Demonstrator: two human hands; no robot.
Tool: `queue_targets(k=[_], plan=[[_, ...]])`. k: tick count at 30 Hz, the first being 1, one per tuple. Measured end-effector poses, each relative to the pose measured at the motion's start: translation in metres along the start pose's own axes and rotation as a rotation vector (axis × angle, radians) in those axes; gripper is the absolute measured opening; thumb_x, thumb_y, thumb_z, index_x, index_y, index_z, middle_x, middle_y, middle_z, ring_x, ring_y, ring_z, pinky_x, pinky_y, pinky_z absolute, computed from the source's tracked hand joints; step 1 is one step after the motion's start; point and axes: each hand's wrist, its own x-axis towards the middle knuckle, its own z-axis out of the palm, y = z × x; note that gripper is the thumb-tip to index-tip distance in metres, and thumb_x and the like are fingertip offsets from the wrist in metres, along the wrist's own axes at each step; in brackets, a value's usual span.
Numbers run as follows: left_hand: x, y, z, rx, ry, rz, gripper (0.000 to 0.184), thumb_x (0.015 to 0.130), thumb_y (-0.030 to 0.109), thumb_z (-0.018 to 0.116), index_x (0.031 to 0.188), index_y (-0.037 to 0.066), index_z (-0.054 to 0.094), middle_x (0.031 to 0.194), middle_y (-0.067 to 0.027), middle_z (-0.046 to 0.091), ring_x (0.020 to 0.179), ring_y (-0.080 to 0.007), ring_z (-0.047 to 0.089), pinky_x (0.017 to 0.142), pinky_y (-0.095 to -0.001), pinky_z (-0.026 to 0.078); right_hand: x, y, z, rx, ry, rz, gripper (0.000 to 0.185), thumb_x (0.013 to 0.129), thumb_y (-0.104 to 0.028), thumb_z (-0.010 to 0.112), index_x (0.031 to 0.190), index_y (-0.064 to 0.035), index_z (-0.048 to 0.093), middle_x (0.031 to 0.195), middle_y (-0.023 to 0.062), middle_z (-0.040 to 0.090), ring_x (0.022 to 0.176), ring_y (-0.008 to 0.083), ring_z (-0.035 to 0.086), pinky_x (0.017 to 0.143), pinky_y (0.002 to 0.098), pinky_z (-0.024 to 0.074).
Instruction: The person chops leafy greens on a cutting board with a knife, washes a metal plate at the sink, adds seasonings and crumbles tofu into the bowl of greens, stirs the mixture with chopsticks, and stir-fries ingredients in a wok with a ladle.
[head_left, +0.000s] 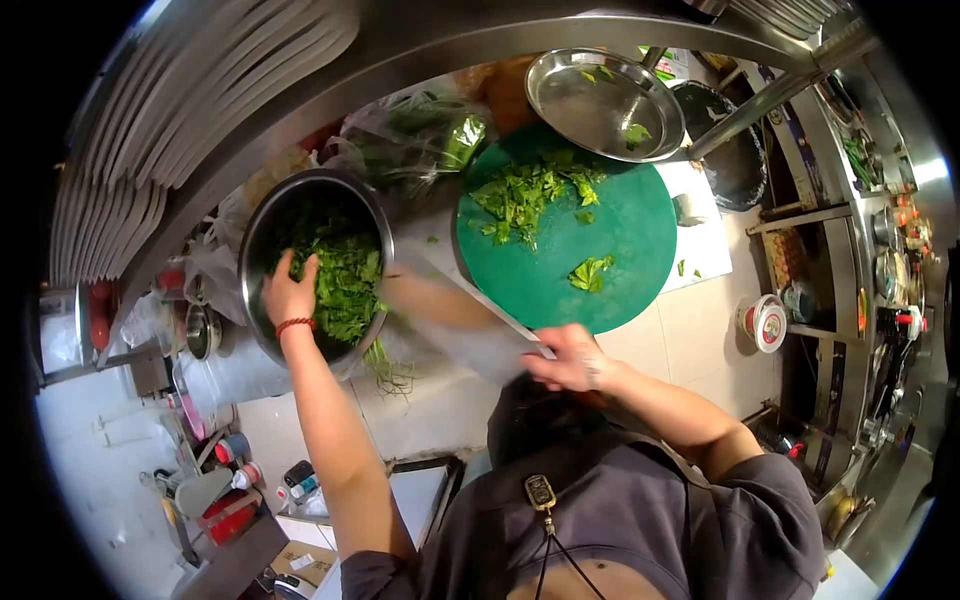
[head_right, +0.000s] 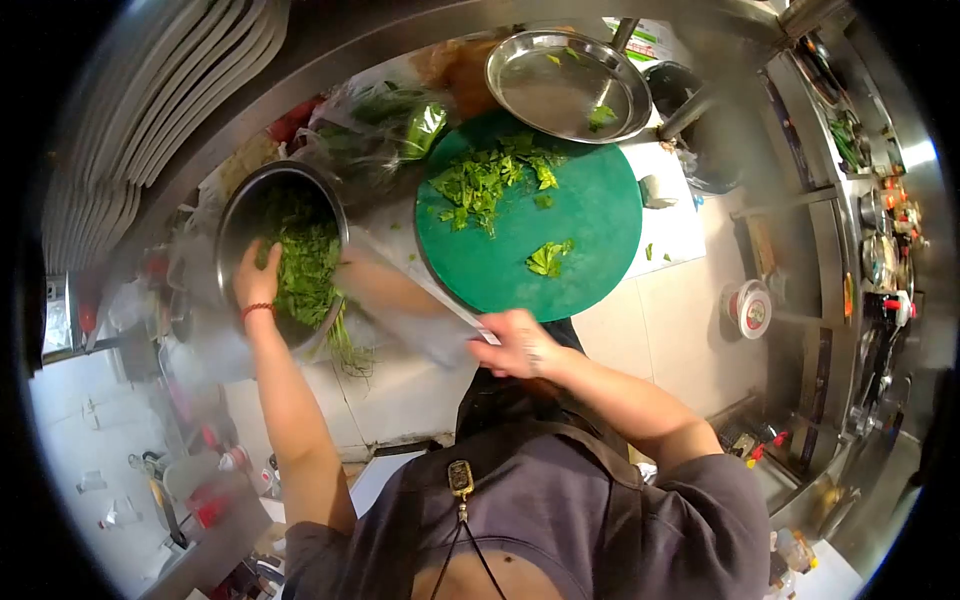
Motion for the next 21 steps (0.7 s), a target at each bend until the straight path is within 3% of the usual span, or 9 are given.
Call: queue_targets(k=[2,4,5,6,9,12,16,19,21], plan=[[-0.012,0.037,-0.016,-0.033,0.328,0.198,0.043,0.081,0.035,0.065,0.114,0.01,0.06,0.114,-0.0178,0.058,0.109,-0.0346,0.052,0.092,-0.0406,0.041,-0.034,0.034,-0.033,0.052,0.099,0.024,0.019,0.085,-0.015,0.06,0.076,0.0013,0.056,0.056,0.0025,0.056,0.043,0.0075,0.051,0.042,0.024,0.0422],[-0.031,0.097,-0.022,-0.491,0.36,0.348,0.031,0.081,0.019,0.066,0.108,0.005,0.061,0.11,-0.0141,0.06,0.102,-0.0304,0.056,0.089,-0.0372,0.043,-0.066,0.058,-0.053,0.269,0.256,0.096,0.016,0.084,-0.013,0.062,0.082,0.0023,0.057,0.055,0.0028,0.054,0.042,0.0076,0.05,0.04,0.0235,0.04],[-0.045,0.125,-0.007,-0.718,0.286,0.313,0.028,0.08,0.013,0.066,0.105,0.002,0.061,0.107,-0.0109,0.062,0.097,-0.026,0.058,0.087,-0.0352,0.044,-0.079,0.066,-0.06,0.253,0.363,0.141,0.014,0.084,-0.012,0.062,0.084,0.0022,0.058,0.055,0.0024,0.053,0.042,0.0077,0.049,0.04,0.0235,0.0398],[-0.059,0.154,0.006,-0.843,0.19,0.365,0.026,0.081,0.013,0.064,0.105,0.003,0.061,0.106,-0.0106,0.062,0.097,-0.0246,0.059,0.086,-0.0358,0.045,-0.086,0.086,-0.062,0.301,0.499,0.149,0.014,0.084,-0.012,0.062,0.08,0.001,0.058,0.05,0.0025,0.052,0.039,0.0088,0.048,0.039,0.0234,0.0392],[-0.069,0.206,0.095,-0.858,0.109,0.549,0.033,0.083,0.016,0.062,0.112,0.002,0.056,0.112,-0.0172,0.058,0.105,-0.0338,0.054,0.091,-0.0378,0.042,-0.091,0.124,-0.061,0.433,0.741,0.111,0.017,0.083,-0.013,0.063,0.077,0.0005,0.054,0.049,0.0035,0.052,0.038,0.0105,0.048,0.038,0.0239,0.0391],[-0.06,0.228,0.186,-0.585,0.104,0.452,0.051,0.086,0.03,0.057,0.127,0.003,0.044,0.128,-0.0229,0.043,0.119,-0.0383,0.041,0.099,-0.0427,0.035,-0.069,0.154,-0.053,0.501,0.943,0.076,0.017,0.083,-0.014,0.063,0.078,-0.0009,0.053,0.049,0.0041,0.052,0.038,0.0116,0.048,0.038,0.0242,0.0384],[-0.028,0.277,0.206,-0.69,-0.135,0.746,0.054,0.086,0.037,0.055,0.127,0.003,0.044,0.133,-0.0215,0.039,0.121,-0.0383,0.038,0.101,-0.0428,0.033,-0.032,0.145,-0.055,0.442,0.985,0.12,0.017,0.084,-0.015,0.063,0.079,-0.0013,0.054,0.049,0.0033,0.052,0.039,0.0105,0.049,0.037,0.023,0.0363],[-0.022,0.312,0.21,-0.548,-0.194,0.906,0.052,0.086,0.04,0.054,0.122,0.003,0.049,0.132,-0.0208,0.041,0.122,-0.0378,0.038,0.101,-0.0424,0.032,-0.008,0.124,-0.069,0.479,0.974,0.049,0.018,0.084,-0.016,0.062,0.081,0.0,0.054,0.05,0.0034,0.052,0.04,0.0105,0.049,0.037,0.0234,0.0367],[-0.029,0.324,0.211,-0.598,-0.384,1.195,0.051,0.085,0.041,0.054,0.117,0.002,0.053,0.13,-0.0208,0.045,0.124,-0.0369,0.038,0.103,-0.0419,0.031,0.001,0.118,-0.078,0.422,0.894,0.06,0.019,0.084,-0.016,0.064,0.084,0.0006,0.055,0.056,0.0039,0.056,0.043,0.0098,0.051,0.04,0.0235,0.0385]])
